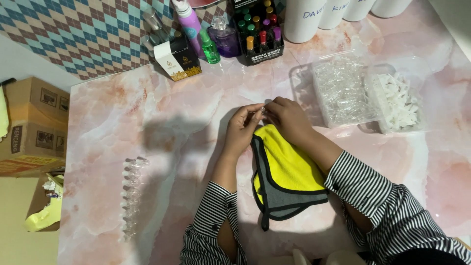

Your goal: Assembling perfume sample vials by picking vials and caps from containers, snapping them together, and placing them into a pouch.

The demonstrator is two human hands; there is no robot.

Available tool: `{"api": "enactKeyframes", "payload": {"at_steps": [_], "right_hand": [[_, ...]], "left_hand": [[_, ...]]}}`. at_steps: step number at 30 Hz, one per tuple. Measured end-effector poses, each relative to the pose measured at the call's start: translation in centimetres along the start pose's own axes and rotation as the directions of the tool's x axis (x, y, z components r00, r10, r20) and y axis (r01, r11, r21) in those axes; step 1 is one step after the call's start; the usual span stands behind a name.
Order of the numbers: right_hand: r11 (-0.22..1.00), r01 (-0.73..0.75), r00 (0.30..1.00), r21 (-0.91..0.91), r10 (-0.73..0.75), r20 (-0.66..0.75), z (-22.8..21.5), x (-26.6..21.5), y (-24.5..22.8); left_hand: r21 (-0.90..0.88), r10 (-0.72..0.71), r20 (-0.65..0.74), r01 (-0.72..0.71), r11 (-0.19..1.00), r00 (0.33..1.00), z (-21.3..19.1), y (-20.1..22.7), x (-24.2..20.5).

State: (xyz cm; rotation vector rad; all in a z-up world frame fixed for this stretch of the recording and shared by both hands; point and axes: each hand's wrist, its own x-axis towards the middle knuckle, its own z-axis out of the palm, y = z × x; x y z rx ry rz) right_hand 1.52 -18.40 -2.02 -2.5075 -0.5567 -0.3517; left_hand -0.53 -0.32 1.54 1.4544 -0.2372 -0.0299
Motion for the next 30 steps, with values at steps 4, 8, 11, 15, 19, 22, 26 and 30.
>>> {"api": "enactKeyframes", "payload": {"at_steps": [4, 8, 11, 15, 19, 22, 26, 30], "right_hand": [[0.999, 0.029, 0.999, 0.016, -0.028, -0.018, 1.0, -0.1, 0.4], [0.998, 0.058, 0.997, -0.006, -0.058, -0.055, 0.6, -0.1, 0.0], [0.997, 0.066, 0.995, -0.031, -0.068, -0.068, -1.0, -0.3, -1.2], [0.992, 0.123, 0.983, 0.006, -0.121, -0.139, -4.8, -1.0, -2.7], [0.985, 0.175, 0.953, -0.006, -0.171, -0.252, -9.5, -3.2, -1.4], [0.992, 0.128, 0.923, 0.001, -0.118, -0.367, -13.5, -5.6, 1.4], [0.970, -0.224, 0.889, -0.092, 0.164, -0.427, -15.9, -9.1, 8.8], [0.832, -0.469, 0.874, -0.295, 0.485, -0.021, -16.7, -12.0, 14.7]], "left_hand": [[0.074, 0.019, 0.056, -0.023, 0.997, 0.998, -0.3, -1.0, 0.4], [0.071, 0.049, 0.090, -0.056, 0.996, 0.995, -0.7, -2.4, 0.8], [0.084, 0.073, 0.092, -0.081, 0.993, 0.993, -0.3, -1.5, 0.3], [0.170, 0.168, 0.044, -0.173, 0.970, 0.985, 0.9, 1.9, -0.4], [0.318, 0.269, 0.069, -0.277, 0.907, 0.961, 4.4, 5.7, -1.4], [0.357, 0.343, 0.139, -0.370, 0.858, 0.929, 9.5, 6.5, -2.4], [0.523, 0.420, 0.370, -0.559, 0.643, 0.829, 16.9, 3.9, -3.2], [0.674, 0.258, 0.537, -0.592, 0.442, 0.803, 22.4, 1.6, -4.7]]}}
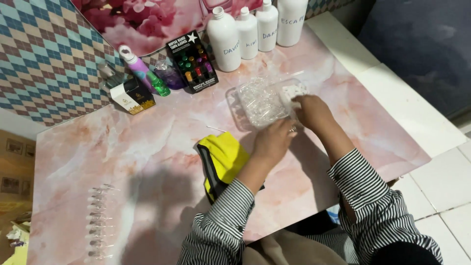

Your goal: Assembling perfume sample vials by picking vials and caps from containers, snapping them together, and placing them into a pouch.

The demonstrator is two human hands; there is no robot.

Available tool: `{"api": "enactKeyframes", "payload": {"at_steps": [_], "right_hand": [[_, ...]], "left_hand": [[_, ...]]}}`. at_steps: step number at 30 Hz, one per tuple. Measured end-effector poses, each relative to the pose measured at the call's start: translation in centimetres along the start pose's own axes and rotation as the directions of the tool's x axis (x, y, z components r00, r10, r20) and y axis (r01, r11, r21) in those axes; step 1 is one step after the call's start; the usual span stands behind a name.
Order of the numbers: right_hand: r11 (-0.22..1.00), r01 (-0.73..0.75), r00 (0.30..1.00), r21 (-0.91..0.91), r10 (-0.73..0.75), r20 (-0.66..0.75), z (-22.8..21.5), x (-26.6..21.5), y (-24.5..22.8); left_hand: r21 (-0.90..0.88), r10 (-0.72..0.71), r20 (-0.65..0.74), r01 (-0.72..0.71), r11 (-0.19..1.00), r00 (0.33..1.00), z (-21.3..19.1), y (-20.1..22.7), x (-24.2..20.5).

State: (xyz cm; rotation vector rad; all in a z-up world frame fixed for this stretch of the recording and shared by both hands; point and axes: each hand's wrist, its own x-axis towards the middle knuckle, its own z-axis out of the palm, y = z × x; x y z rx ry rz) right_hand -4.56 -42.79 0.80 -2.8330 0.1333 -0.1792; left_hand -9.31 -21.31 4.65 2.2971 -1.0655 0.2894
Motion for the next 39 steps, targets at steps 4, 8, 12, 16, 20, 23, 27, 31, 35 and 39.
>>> {"api": "enactKeyframes", "payload": {"at_steps": [4, 8, 12, 16, 20, 23, 27, 31, 35, 39], "right_hand": [[0.997, 0.078, 0.991, 0.000, -0.078, 0.106, 0.6, -0.7, -0.2], [0.992, 0.069, 0.997, -0.103, -0.066, 0.028, -1.1, -1.5, -1.2], [0.985, 0.044, 0.991, -0.169, -0.064, -0.115, -2.0, -2.8, -2.7], [0.984, 0.063, 0.982, -0.165, -0.090, -0.163, -2.8, -3.2, -3.3], [0.985, 0.086, 0.984, -0.147, -0.108, -0.145, -2.1, -2.6, -2.3], [0.985, 0.091, 0.966, -0.147, -0.123, -0.229, -1.8, -2.1, -2.1], [0.964, 0.257, 0.803, 0.062, -0.178, -0.569, -3.7, -2.5, -5.3], [0.753, 0.356, 0.874, 0.553, -0.059, -0.483, -3.2, -2.5, -13.7], [0.268, 0.197, 0.979, 0.943, -0.003, -0.204, 1.1, -1.4, -22.0], [-0.313, -0.073, 0.991, 0.947, 0.087, 0.105, 9.8, 2.0, -25.9]], "left_hand": [[0.105, -0.080, 0.061, 0.074, 0.992, 0.995, 2.7, 0.9, 0.5], [0.170, -0.072, 0.012, 0.069, 0.983, 0.997, 4.0, 0.4, 0.5], [0.188, -0.048, -0.034, 0.053, 0.981, 0.998, 3.7, 0.4, 0.3], [0.210, -0.035, -0.061, 0.047, 0.977, 0.998, 3.5, 0.4, 0.2], [0.101, -0.064, -0.010, 0.065, 0.993, 0.998, 1.6, 0.5, -0.4], [0.065, -0.056, -0.064, 0.060, 0.996, 0.996, -1.7, 0.8, -1.4], [-0.021, -0.046, -0.171, 0.043, 0.999, 0.984, -3.6, -2.4, -3.6], [0.011, -0.048, -0.244, 0.052, 0.999, 0.968, -7.4, -8.3, -7.0], [-0.103, -0.278, -0.297, 0.259, 0.960, 0.914, -10.0, -13.5, -9.9], [-0.503, -0.596, -0.284, 0.412, 0.760, 0.751, -10.4, -17.0, -11.7]]}}
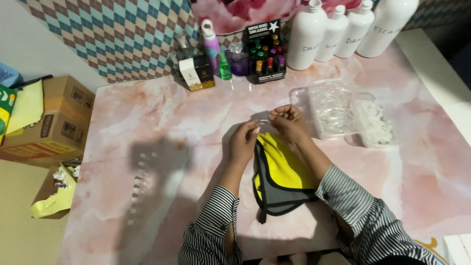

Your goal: Assembling perfume sample vials by picking vials and caps from containers, snapping them together, and placing them into a pouch.

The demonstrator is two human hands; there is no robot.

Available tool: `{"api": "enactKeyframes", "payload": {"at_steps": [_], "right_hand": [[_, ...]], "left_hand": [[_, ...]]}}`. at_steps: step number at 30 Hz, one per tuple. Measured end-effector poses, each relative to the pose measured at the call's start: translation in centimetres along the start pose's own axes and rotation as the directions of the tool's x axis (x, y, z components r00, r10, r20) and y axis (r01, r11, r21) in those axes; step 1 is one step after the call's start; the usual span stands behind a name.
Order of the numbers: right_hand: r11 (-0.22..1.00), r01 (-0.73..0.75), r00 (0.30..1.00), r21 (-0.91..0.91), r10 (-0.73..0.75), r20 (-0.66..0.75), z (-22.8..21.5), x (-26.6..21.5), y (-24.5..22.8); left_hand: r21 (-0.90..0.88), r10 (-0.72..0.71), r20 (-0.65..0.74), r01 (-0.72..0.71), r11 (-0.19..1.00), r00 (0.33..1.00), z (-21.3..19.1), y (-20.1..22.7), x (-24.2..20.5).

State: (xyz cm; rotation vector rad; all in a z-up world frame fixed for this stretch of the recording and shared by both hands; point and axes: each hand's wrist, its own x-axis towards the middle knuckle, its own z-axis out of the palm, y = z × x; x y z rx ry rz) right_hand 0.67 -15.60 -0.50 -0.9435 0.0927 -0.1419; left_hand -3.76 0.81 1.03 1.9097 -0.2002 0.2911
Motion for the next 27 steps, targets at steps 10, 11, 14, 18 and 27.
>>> {"api": "enactKeyframes", "payload": {"at_steps": [10, 11, 14, 18, 27], "right_hand": [[0.999, -0.028, 1.000, -0.022, 0.028, -0.002, 1.4, 0.4, 2.7], [0.999, -0.024, 1.000, -0.035, 0.024, 0.009, 1.6, 0.3, 2.5], [0.999, -0.017, 0.999, -0.037, 0.018, 0.030, 1.8, 0.4, 2.6], [0.997, 0.003, 0.998, -0.079, 0.002, 0.066, 1.6, 0.3, 2.9], [0.995, -0.007, 0.999, -0.099, 0.012, 0.044, 2.6, -0.2, 2.0]], "left_hand": [[-0.074, -0.075, -0.043, 0.072, 0.995, 0.996, 0.1, -3.3, 1.8], [-0.098, -0.098, -0.030, 0.094, 0.991, 0.995, -0.1, -2.8, 1.8], [-0.156, -0.138, -0.035, 0.131, 0.979, 0.990, -0.5, -1.7, 1.8], [-0.244, -0.168, -0.059, 0.149, 0.958, 0.984, -0.7, -1.4, 1.8], [-0.353, -0.175, -0.091, 0.132, 0.926, 0.980, -0.2, -3.5, 2.0]]}}
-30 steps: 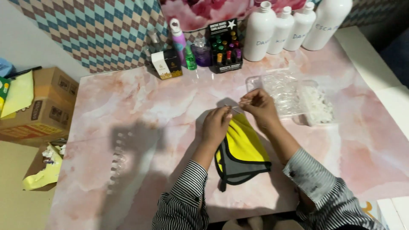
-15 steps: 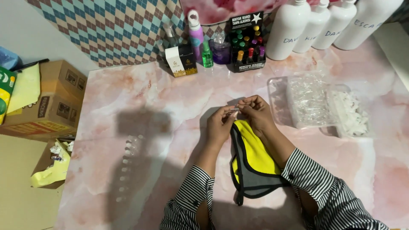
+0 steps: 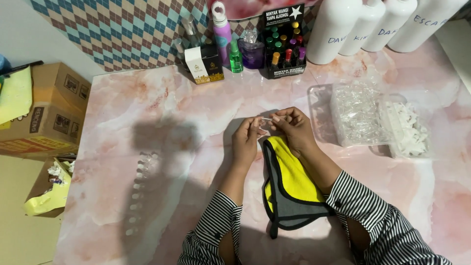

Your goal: Assembling perfume sample vials by picking vials and caps from containers, snapping them together, and placing them into a pouch.

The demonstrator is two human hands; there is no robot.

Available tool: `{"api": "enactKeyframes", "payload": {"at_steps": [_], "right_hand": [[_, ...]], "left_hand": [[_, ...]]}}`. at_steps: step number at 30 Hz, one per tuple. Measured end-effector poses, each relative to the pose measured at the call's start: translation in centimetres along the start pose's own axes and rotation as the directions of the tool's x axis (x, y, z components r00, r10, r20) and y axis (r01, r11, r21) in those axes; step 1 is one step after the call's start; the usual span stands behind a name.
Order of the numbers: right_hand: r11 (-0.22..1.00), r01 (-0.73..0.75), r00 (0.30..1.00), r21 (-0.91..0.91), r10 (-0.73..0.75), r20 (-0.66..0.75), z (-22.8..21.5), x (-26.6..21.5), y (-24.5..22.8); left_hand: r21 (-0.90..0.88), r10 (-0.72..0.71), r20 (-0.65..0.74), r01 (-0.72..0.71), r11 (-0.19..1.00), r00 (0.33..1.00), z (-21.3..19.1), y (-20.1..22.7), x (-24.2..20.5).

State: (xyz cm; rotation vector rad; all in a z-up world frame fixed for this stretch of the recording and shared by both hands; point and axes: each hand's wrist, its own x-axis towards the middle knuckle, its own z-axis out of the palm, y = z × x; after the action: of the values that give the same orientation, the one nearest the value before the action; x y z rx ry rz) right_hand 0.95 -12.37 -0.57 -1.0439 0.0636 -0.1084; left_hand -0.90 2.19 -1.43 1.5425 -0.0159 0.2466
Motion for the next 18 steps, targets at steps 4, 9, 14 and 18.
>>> {"api": "enactKeyframes", "payload": {"at_steps": [4, 9, 14, 18], "right_hand": [[1.000, 0.028, 1.000, -0.011, -0.028, -0.006, -1.1, 0.9, 1.4], [0.999, 0.047, 0.999, -0.008, -0.048, -0.026, -1.3, 1.1, 1.6], [0.994, 0.075, 0.996, -0.084, -0.078, -0.031, -1.6, 1.2, 1.8], [0.979, 0.111, 0.992, -0.173, -0.119, -0.033, -0.7, 0.8, 1.4]], "left_hand": [[-0.003, 0.004, 0.017, -0.003, 1.000, 1.000, 0.0, 0.9, -0.1], [0.010, 0.006, 0.024, -0.007, 1.000, 1.000, 0.0, 0.8, 0.0], [0.071, 0.011, 0.090, -0.018, 0.997, 0.996, -0.1, 2.2, -0.4], [0.120, 0.002, 0.132, -0.018, 0.993, 0.991, 0.1, 2.4, -0.6]]}}
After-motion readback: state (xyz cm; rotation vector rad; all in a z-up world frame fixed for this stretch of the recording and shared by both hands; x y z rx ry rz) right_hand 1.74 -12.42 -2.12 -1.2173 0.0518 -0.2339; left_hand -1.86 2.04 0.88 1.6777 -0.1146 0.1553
